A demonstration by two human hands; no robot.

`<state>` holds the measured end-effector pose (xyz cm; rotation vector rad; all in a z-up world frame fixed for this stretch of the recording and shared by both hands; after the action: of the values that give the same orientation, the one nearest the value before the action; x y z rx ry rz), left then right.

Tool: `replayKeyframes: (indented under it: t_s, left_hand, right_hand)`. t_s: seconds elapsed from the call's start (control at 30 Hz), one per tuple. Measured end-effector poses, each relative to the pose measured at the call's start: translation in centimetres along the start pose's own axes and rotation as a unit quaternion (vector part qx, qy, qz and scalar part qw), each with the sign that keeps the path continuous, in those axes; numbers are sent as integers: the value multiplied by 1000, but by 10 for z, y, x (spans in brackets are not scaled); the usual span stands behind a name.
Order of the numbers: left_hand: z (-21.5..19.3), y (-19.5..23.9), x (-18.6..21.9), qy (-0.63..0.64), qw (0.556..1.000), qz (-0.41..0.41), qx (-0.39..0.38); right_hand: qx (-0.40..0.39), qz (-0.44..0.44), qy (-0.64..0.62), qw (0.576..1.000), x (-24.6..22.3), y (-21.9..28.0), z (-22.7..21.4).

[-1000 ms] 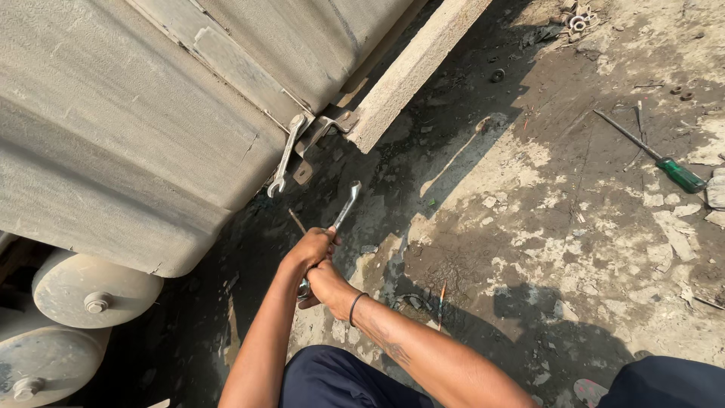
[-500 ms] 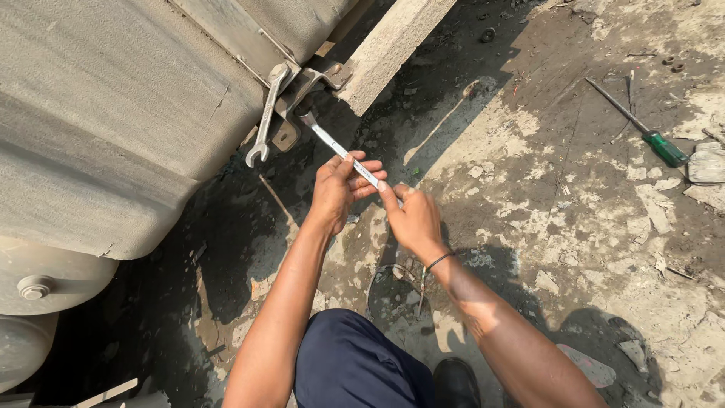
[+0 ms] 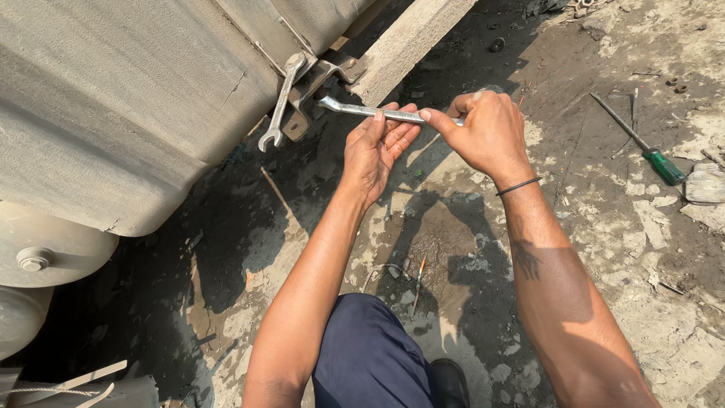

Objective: The person uses two wrenches to tighten a bolt on a metal bracket attached to the side of a large vehicle. They adjust their grip and tool positions repeatedly to apply torque to the fastener.

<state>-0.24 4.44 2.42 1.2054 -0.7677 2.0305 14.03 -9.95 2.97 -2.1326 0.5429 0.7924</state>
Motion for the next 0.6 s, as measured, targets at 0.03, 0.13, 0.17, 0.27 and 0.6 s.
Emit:
replayKeyframes:
  t_s: [0.03,0.13,0.17,0.27,0.6]
  left_hand:
    - [3,-2,0,4,1000,2,-4]
    - [9,-3,0,13,1000,20,-8]
    - [9,-2,0,11,1000,23,-5]
    - [4,4,2,-3,1000,25,2]
    - [23,12,5,-68,996,-27,50]
  right_hand:
    - [5,-9,-2,1000,-3,-5,-6]
    - [13,-8,-8,1000,-14,-1,-16]
    - [39,-10,-3,999,-18,6,-18]
    - [77,-2,-3,997,-22,24,-14]
    - [-263,109,-473,834,24,4,2]
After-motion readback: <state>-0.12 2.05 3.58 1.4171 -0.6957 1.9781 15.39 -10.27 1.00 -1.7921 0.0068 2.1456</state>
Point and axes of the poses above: each hand's wrist, its own y-axis away from the middle knuckle, its own z-axis out of the palm, x = y × z, the point moved 4 cm from there along -y, towards the middle knuckle, and after that the axes turned 2 degrees about y, right-handed, at the moved point
